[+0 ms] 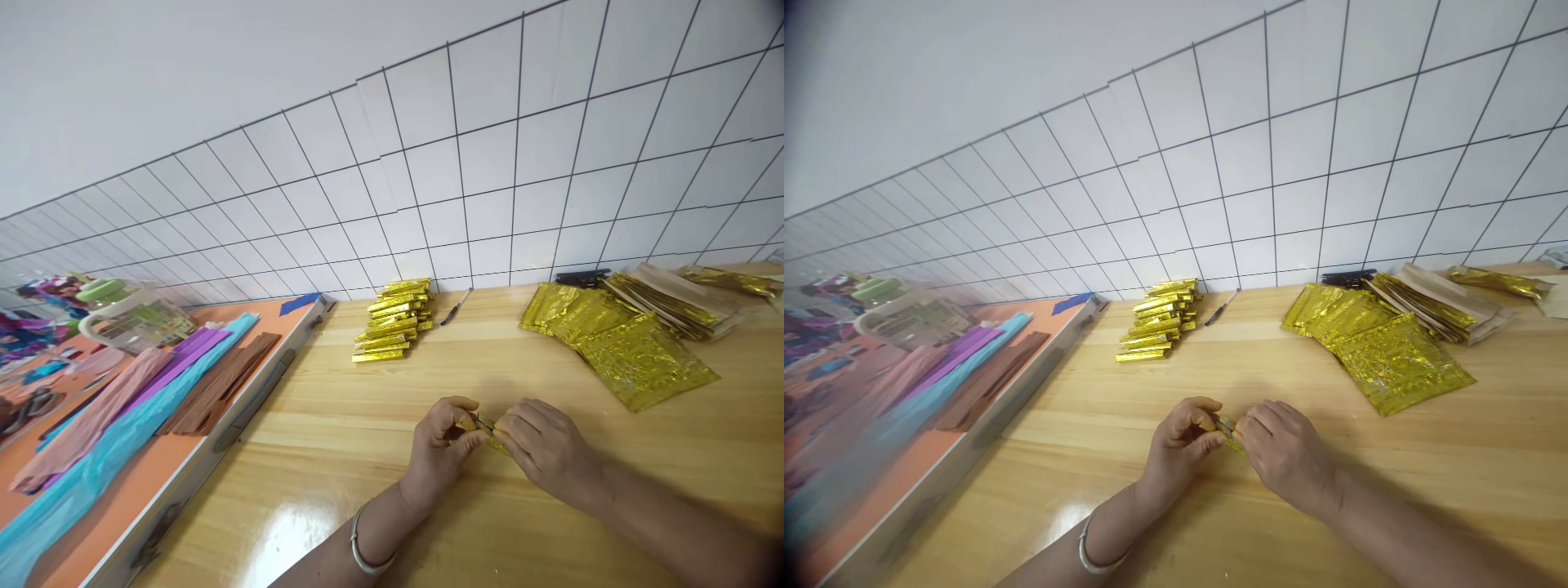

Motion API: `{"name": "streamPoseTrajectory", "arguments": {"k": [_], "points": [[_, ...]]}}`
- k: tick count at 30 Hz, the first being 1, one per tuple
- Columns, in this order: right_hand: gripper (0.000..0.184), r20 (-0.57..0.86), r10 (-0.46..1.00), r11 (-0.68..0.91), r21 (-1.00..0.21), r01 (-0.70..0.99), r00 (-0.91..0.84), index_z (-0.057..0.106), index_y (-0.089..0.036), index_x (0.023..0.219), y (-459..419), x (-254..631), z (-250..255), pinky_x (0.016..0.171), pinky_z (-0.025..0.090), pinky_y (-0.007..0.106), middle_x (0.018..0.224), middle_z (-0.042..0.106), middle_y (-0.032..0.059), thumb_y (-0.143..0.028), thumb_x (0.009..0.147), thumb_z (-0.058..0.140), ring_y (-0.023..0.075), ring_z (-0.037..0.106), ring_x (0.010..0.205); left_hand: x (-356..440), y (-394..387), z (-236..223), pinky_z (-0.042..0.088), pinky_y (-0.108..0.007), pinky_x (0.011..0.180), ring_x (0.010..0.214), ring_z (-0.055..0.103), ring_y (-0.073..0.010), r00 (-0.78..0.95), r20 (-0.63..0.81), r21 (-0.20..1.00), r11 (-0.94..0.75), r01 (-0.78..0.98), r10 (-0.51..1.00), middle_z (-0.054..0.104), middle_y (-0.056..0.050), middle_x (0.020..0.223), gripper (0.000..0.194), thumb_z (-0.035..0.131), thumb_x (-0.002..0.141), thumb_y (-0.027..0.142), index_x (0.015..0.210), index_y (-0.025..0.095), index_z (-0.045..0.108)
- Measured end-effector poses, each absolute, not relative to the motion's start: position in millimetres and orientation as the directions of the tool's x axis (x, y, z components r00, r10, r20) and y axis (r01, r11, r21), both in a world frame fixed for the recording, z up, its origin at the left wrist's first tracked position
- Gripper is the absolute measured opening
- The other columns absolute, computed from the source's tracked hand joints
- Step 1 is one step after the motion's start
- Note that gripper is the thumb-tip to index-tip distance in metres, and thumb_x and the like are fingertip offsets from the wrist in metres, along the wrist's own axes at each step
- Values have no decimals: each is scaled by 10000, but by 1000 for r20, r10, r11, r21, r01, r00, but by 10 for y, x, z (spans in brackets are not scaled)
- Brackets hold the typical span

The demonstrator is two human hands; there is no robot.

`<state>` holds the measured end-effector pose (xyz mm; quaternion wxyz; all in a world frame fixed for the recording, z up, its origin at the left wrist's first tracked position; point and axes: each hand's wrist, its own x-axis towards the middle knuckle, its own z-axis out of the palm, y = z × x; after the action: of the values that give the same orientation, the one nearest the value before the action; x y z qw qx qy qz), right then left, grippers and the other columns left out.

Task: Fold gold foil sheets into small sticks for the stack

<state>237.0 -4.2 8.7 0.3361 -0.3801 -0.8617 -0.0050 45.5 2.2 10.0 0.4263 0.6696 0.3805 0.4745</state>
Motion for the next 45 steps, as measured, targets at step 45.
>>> {"name": "streamPoseTrajectory", "arguments": {"k": [45], "points": [[179,587,662,694,-244,677,-466,567,-175,779,-43,2340,37,673,399,303,714,567,33,-174,897,432,153,507,700,467,-4,191,435,-327,851,989,540,-196,309,216,947,-276,166,926,579,-88,1026,177,533,857,281,778,165,640]]}}
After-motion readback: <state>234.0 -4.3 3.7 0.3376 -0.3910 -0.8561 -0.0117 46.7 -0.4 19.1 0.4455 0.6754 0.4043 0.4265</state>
